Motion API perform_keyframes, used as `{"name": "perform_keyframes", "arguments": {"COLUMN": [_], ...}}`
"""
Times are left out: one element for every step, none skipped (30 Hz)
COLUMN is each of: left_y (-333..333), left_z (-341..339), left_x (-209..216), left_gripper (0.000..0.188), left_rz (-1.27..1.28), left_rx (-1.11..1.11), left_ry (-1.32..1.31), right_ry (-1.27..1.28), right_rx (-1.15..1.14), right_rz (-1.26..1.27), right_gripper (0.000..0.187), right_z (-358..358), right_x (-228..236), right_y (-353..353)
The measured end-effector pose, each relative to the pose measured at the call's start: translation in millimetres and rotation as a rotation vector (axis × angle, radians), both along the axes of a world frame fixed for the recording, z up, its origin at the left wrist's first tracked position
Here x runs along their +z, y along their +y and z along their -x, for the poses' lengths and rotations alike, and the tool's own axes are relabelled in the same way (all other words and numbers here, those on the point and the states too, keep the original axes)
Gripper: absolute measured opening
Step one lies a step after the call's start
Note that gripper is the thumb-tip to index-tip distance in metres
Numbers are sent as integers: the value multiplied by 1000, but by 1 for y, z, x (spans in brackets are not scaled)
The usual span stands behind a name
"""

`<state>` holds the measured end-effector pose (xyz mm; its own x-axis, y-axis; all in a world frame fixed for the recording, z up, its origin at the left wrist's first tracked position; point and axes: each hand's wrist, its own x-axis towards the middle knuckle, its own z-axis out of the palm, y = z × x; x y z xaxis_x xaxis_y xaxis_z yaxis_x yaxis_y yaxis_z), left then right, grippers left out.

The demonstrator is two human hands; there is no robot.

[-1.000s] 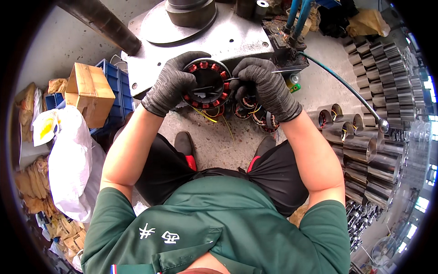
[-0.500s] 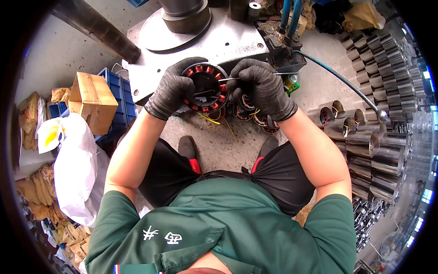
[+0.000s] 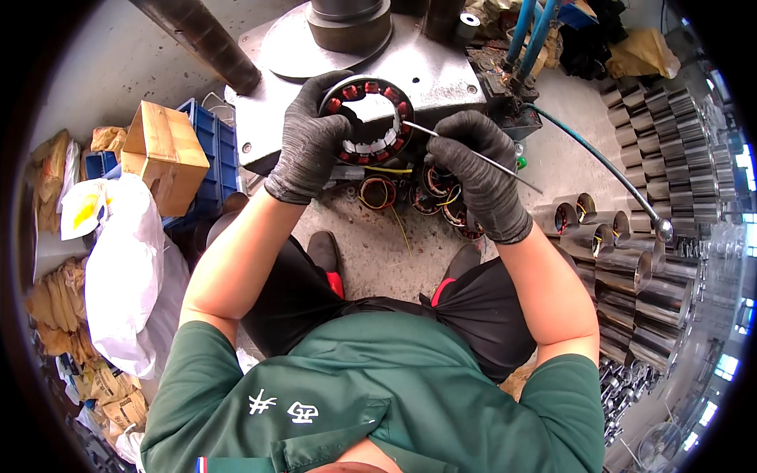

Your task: The person assembles motor parts by inserting a copper-wired stator into a cylindrical metal housing, using a hydraulic press to secure the components, and then organizes the finished units.

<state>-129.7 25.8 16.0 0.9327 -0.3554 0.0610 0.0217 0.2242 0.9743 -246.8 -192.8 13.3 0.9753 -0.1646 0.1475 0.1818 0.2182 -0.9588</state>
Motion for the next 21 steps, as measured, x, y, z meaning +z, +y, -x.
{"name": "perform_keyframes", "arguments": {"left_y": [0,1,2,4,6,6,7,7,7,6,6,7,7,6,7,7,8,9,10,10,9], "left_z": [-1,0,-2,-3,-5,-6,-6,-7,-7,-9,-8,-7,-7,-7,-7,-7,-8,-8,-8,-8,-7], "left_x": [1,3,4,4,3,3,3,4,4,3,2,1,1,-1,-2,-2,-3,-5,-4,-1,0], "left_gripper": [62,63,63,63,62,62,62,62,63,64,64,67,70,65,65,65,64,63,63,62,61], "left_rz": [82,96,98,111,124,132,131,160,188,190,190,174,157,211,212,205,198,181,183,155,128], "left_rx": [13,39,41,56,70,85,85,79,73,74,74,68,64,67,69,54,40,26,28,21,15], "left_ry": [49,55,53,61,70,87,92,115,138,131,138,141,141,152,157,142,127,103,103,91,79], "right_ry": [-2,13,28,4,5,-3,-7,-1,-4,-4,4,-11,-28,-18,-13,-11,-10,4,5,5,5], "right_rx": [3,46,88,121,122,113,103,103,99,96,95,97,99,90,92,99,106,140,142,150,158], "right_rz": [2,-70,-142,-134,-133,-98,-66,-67,-70,-72,-71,-17,37,30,31,18,5,-82,-81,-118,-155], "right_gripper": [19,21,24,26,26,25,25,25,24,23,23,23,22,22,22,22,22,21,21,22,22], "right_z": [1,2,1,2,0,-2,-4,-5,-6,-6,-7,-9,-10,-9,-9,-9,-9,-10,-9,-9,-9], "right_x": [1,3,4,3,1,0,-2,-2,-2,-2,-3,-3,-4,-5,-5,-4,-3,-3,-3,-4,-5], "right_y": [1,1,1,-1,-1,-1,-1,0,2,4,4,5,6,7,7,7,6,4,2,2,2]}}
